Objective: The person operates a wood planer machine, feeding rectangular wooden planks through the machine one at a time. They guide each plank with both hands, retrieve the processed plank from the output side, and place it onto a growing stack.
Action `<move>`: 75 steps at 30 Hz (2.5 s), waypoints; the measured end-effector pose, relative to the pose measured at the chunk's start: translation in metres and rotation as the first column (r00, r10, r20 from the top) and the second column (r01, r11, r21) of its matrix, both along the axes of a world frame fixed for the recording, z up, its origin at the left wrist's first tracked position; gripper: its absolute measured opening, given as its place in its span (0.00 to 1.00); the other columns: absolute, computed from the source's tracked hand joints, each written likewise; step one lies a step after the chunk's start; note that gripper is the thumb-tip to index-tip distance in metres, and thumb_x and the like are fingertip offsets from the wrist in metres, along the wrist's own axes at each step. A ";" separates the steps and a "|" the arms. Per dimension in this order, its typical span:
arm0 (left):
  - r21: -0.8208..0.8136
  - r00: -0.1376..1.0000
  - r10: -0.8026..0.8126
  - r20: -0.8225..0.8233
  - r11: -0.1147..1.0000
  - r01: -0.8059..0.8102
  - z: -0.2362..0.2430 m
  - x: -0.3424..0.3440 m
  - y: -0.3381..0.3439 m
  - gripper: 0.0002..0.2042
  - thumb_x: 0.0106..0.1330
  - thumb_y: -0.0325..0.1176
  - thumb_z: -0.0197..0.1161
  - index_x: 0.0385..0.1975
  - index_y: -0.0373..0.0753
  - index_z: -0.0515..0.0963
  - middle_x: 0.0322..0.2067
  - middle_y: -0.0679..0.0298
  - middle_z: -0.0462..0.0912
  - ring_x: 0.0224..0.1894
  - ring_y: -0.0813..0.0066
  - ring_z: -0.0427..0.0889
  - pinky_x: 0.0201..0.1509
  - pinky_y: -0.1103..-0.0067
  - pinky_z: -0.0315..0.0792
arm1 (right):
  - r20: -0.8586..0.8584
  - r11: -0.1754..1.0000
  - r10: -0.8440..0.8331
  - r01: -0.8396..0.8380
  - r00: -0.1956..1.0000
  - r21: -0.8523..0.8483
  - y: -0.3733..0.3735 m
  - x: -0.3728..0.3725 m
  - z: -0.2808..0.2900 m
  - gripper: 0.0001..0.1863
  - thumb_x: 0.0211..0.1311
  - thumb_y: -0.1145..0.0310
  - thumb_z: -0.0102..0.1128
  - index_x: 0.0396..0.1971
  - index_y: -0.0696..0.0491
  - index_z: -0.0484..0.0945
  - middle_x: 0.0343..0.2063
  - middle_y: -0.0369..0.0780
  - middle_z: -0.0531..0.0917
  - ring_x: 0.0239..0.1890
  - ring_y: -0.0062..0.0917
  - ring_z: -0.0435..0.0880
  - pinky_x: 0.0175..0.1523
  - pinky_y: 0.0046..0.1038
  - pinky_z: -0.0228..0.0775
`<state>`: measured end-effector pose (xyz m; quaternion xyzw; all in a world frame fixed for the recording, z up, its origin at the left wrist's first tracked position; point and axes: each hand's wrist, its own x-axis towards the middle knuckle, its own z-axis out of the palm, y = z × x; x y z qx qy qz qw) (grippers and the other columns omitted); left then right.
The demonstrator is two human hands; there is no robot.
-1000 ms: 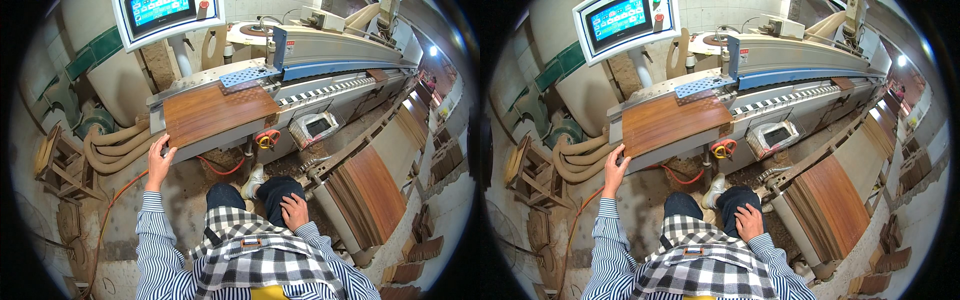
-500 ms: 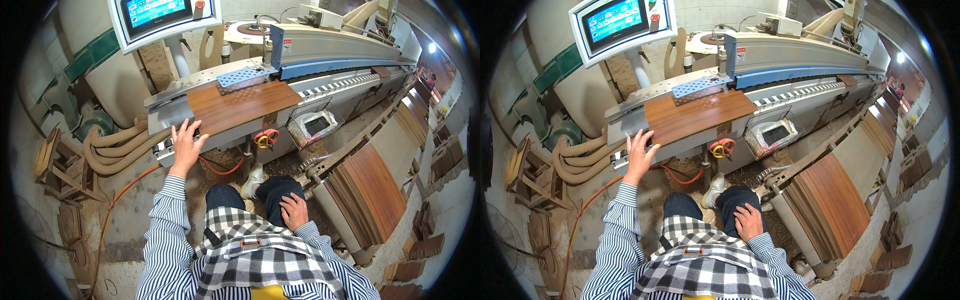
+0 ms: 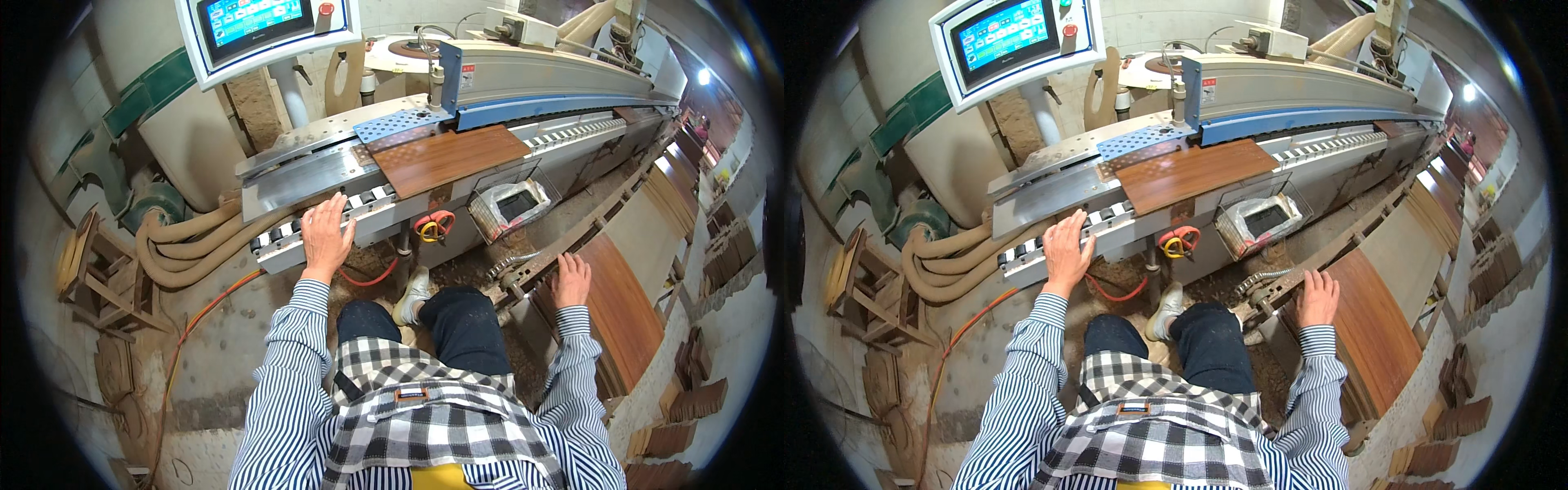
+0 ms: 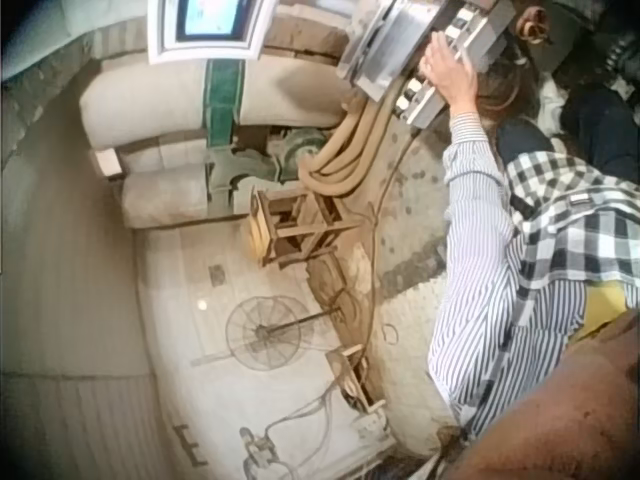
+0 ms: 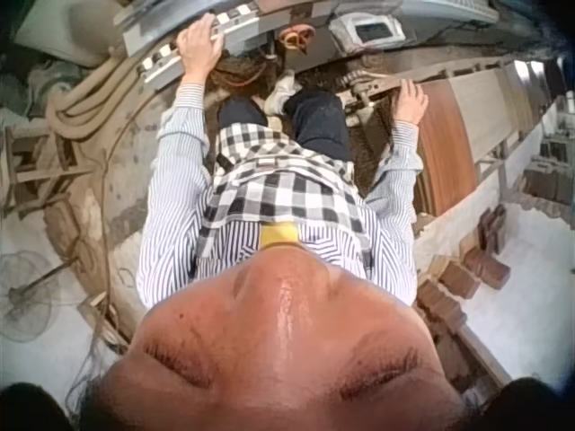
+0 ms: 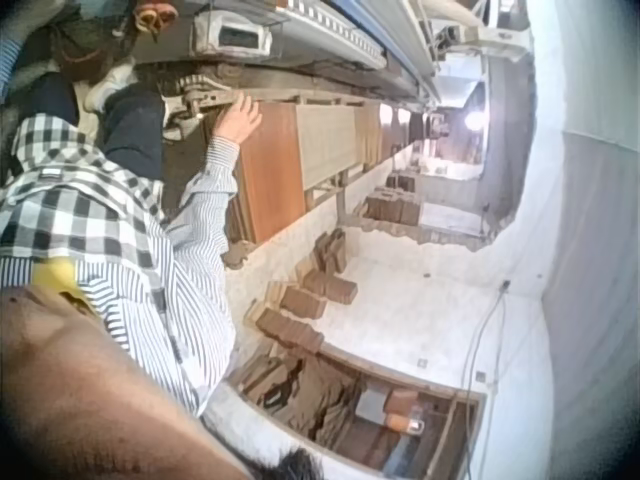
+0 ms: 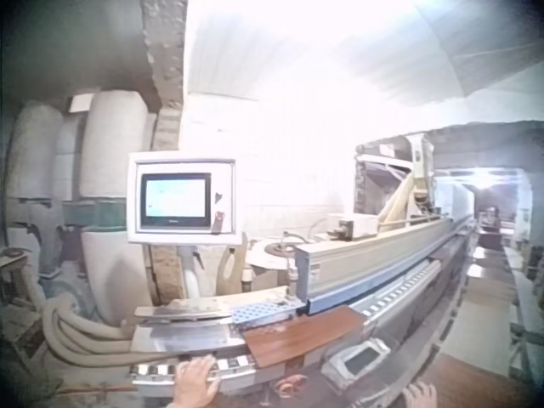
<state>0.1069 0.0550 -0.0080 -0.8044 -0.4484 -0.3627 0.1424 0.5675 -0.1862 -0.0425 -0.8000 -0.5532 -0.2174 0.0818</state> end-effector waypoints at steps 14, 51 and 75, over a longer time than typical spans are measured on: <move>-0.011 1.000 0.002 0.020 1.000 -0.001 0.000 -0.002 -0.001 0.25 0.61 0.38 0.64 0.59 0.42 0.70 0.58 0.63 0.74 0.60 0.66 0.70 0.65 0.64 0.57 | -0.285 0.920 0.190 -0.069 0.939 0.385 -0.094 -0.068 -0.001 0.12 0.58 0.73 0.62 0.43 0.57 0.80 0.41 0.43 0.83 0.46 0.37 0.79 0.55 0.37 0.70; -0.255 0.969 -0.201 0.145 0.938 0.233 0.015 -0.025 -0.049 0.30 0.63 0.42 0.63 0.64 0.41 0.65 0.64 0.58 0.68 0.69 0.54 0.60 0.73 0.58 0.47 | -0.548 0.664 0.715 0.665 -0.433 0.341 -0.128 -0.059 -0.022 0.09 0.64 0.66 0.61 0.42 0.51 0.78 0.35 0.33 0.83 0.24 0.16 0.77 0.28 0.21 0.72; -0.292 0.992 0.087 0.094 0.955 -0.057 0.024 -0.105 -0.049 0.27 0.60 0.50 0.65 0.56 0.41 0.74 0.63 0.60 0.71 0.70 0.62 0.61 0.74 0.56 0.41 | -0.657 0.875 0.153 -0.208 -0.738 0.437 0.112 -0.216 0.039 0.25 0.69 0.66 0.55 0.63 0.58 0.66 0.53 0.46 0.80 0.48 0.29 0.82 0.54 0.29 0.75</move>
